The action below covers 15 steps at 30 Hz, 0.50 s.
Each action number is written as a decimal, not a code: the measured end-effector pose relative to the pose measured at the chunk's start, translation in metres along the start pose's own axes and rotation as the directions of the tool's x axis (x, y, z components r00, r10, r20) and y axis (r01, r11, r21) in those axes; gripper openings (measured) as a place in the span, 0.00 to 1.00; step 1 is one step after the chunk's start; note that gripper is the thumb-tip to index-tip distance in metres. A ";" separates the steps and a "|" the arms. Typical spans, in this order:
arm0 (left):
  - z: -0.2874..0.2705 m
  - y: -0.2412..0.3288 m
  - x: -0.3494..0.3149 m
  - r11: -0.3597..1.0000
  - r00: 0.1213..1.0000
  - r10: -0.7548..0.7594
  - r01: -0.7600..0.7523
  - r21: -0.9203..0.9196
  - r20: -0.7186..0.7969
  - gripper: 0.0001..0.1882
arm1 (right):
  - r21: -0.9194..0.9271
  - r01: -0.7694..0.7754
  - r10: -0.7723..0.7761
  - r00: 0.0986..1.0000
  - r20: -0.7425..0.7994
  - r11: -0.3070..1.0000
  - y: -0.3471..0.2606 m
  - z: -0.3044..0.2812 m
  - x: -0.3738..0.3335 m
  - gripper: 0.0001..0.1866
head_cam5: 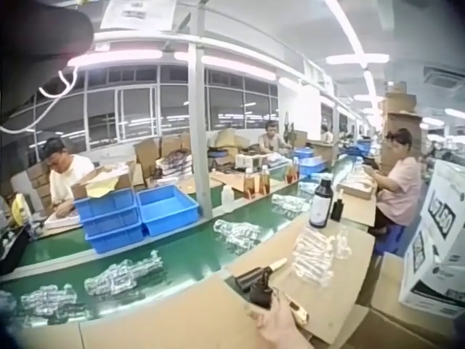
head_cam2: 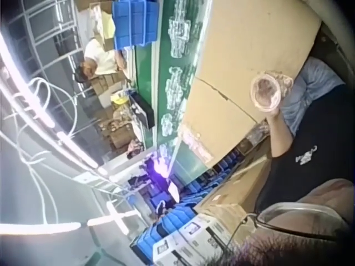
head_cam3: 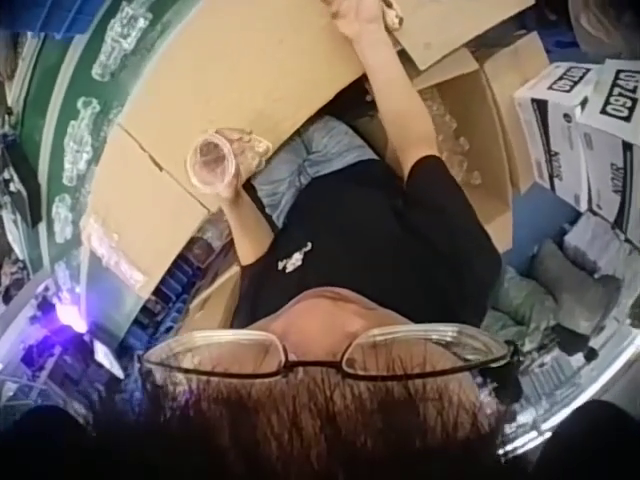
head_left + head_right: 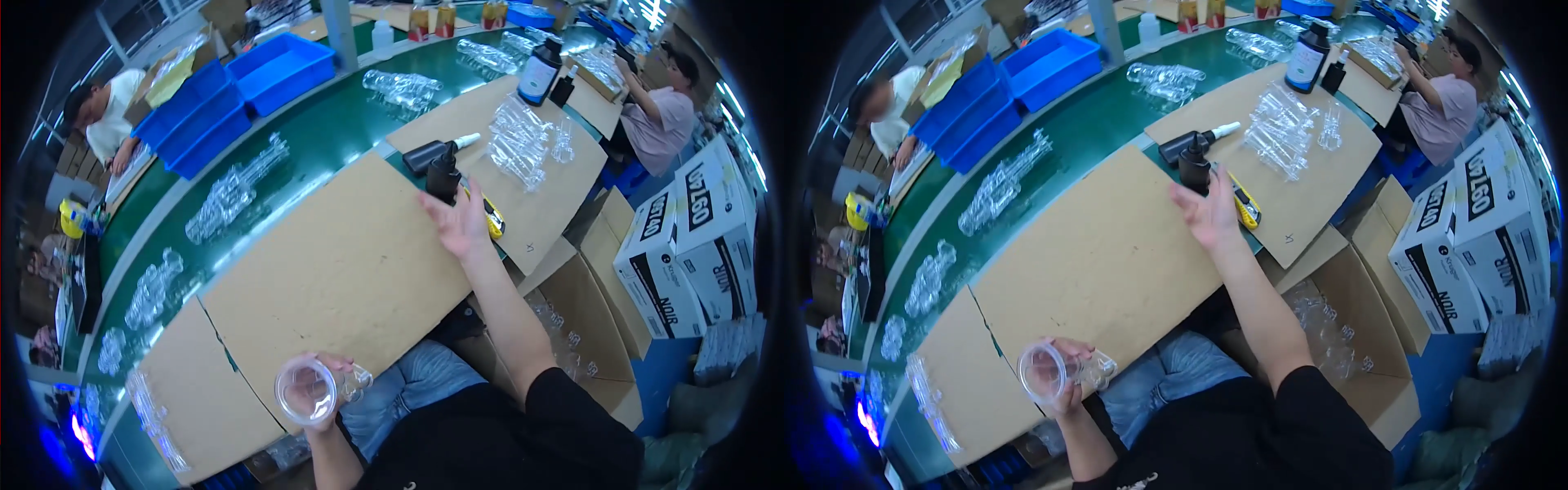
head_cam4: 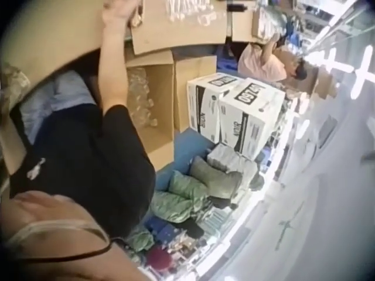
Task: Applying glue and assembling components of clear plastic robot-shaped containers on an assembly line.
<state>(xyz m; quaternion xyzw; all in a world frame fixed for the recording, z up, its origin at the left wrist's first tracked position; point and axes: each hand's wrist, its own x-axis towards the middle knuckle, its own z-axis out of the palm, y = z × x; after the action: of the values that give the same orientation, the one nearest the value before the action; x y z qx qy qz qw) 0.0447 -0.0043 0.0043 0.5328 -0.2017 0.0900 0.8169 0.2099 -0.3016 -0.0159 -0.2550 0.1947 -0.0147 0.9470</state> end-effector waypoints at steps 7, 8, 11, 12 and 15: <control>0.027 0.006 0.002 0.989 0.998 -0.055 0.056 0.137 -0.016 0.26 | -0.274 0.444 -0.384 0.890 0.247 0.853 0.001 0.024 -0.029 0.20; 0.031 0.006 0.001 0.989 0.998 -0.066 0.065 0.132 0.003 0.25 | -0.318 0.487 -0.390 0.862 0.323 0.813 -0.005 0.037 -0.058 0.22; 0.033 0.014 -0.002 0.975 0.998 -0.062 0.057 0.213 0.017 0.23 | -0.251 0.539 -0.353 0.773 0.527 0.804 -0.008 0.029 -0.098 0.28; 0.035 0.016 0.000 0.957 0.997 -0.046 0.025 0.288 0.068 0.22 | -0.271 0.525 -0.335 0.784 0.522 0.807 -0.006 0.032 -0.103 0.28; 0.042 0.017 0.003 0.913 0.985 -0.036 -0.036 0.407 0.169 0.21 | 0.003 0.325 -0.225 0.648 0.727 0.946 0.009 0.043 -0.118 0.32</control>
<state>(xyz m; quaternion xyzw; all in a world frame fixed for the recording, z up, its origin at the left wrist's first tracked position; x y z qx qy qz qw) 0.0312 -0.0354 0.0348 0.6974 -0.2484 0.0837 0.6671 0.1168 -0.2579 0.0565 -0.3268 -0.2317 -0.0452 0.9151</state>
